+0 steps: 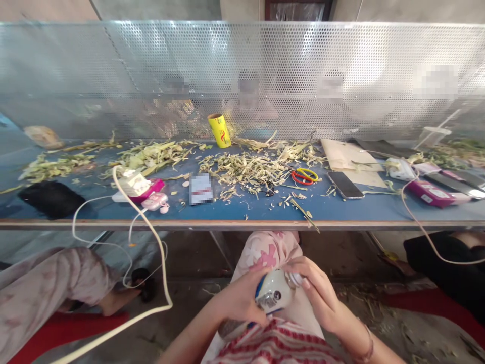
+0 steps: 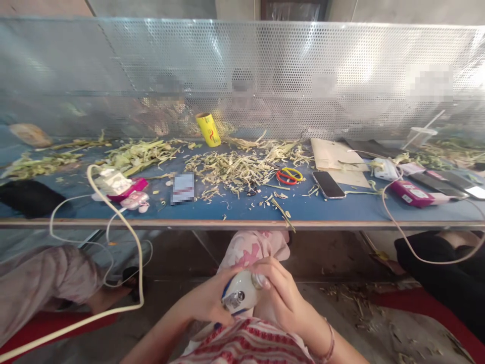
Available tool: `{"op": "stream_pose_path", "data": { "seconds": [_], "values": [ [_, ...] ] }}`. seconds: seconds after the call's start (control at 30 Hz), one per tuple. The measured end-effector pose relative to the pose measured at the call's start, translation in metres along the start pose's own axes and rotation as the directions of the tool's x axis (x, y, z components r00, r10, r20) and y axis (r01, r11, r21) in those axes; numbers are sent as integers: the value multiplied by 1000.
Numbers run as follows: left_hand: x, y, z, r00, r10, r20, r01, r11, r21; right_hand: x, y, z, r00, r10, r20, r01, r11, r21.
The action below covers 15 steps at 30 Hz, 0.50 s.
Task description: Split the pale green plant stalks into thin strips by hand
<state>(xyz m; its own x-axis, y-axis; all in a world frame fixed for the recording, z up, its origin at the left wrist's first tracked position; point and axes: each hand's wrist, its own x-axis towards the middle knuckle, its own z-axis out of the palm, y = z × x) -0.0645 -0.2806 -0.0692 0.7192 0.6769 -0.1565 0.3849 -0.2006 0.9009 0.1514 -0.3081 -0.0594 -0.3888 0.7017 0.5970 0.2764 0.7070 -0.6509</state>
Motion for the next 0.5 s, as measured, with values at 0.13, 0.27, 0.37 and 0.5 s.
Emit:
{"op": "stream_pose_path", "data": {
  "seconds": [0.13,0.27,0.37,0.5],
  "values": [
    [-1,-16,-4,978,52,201,-31,994,-109,-5,22,-6,904,-415,102,427,877,-219],
    [3,-19,1,969,-19,246,12,999,31,-1,29,-9,806,-548,226,593,739,-321],
    [4,-11,4,977,-73,200,46,990,134,3,31,-6,875,-403,268,482,776,-408],
    [5,0,11,974,-204,-98,226,859,459,0,50,8,983,77,169,29,835,-550]
  ]
}}
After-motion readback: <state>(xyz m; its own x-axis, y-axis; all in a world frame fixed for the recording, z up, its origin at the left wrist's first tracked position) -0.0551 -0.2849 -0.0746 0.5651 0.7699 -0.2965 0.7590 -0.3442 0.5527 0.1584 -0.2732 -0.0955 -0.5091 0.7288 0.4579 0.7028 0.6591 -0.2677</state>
